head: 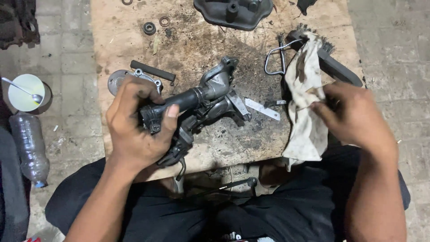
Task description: The person scrubs a dark mechanical part with a wire brush, then wipes it with a cloth. They continue scrubbing and wiping different sections of the part, including the interior, while sitting on the floor.
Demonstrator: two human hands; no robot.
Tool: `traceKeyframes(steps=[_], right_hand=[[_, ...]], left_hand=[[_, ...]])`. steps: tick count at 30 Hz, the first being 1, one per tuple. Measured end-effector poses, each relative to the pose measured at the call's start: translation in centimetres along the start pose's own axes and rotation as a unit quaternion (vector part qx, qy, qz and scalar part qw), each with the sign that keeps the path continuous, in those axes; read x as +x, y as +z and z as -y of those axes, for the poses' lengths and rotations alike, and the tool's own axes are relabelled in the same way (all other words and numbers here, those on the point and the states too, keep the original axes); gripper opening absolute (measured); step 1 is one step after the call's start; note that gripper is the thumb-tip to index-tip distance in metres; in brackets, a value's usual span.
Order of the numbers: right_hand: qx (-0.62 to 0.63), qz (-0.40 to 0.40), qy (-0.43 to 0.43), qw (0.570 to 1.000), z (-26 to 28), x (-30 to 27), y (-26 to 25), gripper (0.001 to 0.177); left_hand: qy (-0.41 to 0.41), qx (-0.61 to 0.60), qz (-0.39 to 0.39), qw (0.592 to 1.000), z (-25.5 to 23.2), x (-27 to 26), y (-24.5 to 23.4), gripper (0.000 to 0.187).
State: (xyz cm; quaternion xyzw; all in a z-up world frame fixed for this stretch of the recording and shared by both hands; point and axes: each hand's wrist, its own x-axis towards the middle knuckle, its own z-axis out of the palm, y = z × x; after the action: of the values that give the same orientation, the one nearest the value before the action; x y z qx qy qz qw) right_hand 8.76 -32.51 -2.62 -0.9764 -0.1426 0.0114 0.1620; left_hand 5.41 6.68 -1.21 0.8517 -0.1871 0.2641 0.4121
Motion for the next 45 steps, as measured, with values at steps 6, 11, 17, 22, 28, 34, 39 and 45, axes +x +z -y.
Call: traceKeyframes(steps=[6,11,17,22,28,34,39,45], right_hand=[[0.211,-0.168,-0.067,0.961,-0.6,-0.3,-0.5,0.017],[0.16,-0.362,-0.168,0.903,8.4,2.0,3.7,0.026],[0.198,-0.245,-0.305,0.899,11.4,3.2,9.3,0.034],[0.166,-0.253,-0.317,0.899,9.5,2.6,8.5,0.024],[0.109,-0.218,-0.284,0.927,9.0,2.2,7.0,0.04],[0.279,-0.305,-0.197,0.889,5.7,2.9,8.0,0.009],[0.233,-0.339,-0.247,0.877,11.8,2.0,8.5,0.018],[0.225,-0.295,-0.325,0.87,7.8,2.9,12.2,0.05]], left_hand=[[-0.001,0.0,0.028,1.0,-1.2,-0.1,0.5,0.029],[0.017,0.029,0.047,0.998,-2.0,-1.2,1.1,0.029],[0.05,0.007,0.069,0.996,-1.9,-0.4,0.9,0.019],[0.058,-0.019,0.09,0.994,-2.9,0.1,0.3,0.015],[0.028,-0.004,0.073,0.997,-2.7,-1.0,0.2,0.016],[0.059,0.009,0.077,0.995,-2.9,-1.6,0.7,0.017],[0.07,-0.012,0.077,0.995,-3.0,-1.6,1.3,0.021],[0.099,-0.043,0.065,0.992,-1.4,-2.4,2.2,0.017]])
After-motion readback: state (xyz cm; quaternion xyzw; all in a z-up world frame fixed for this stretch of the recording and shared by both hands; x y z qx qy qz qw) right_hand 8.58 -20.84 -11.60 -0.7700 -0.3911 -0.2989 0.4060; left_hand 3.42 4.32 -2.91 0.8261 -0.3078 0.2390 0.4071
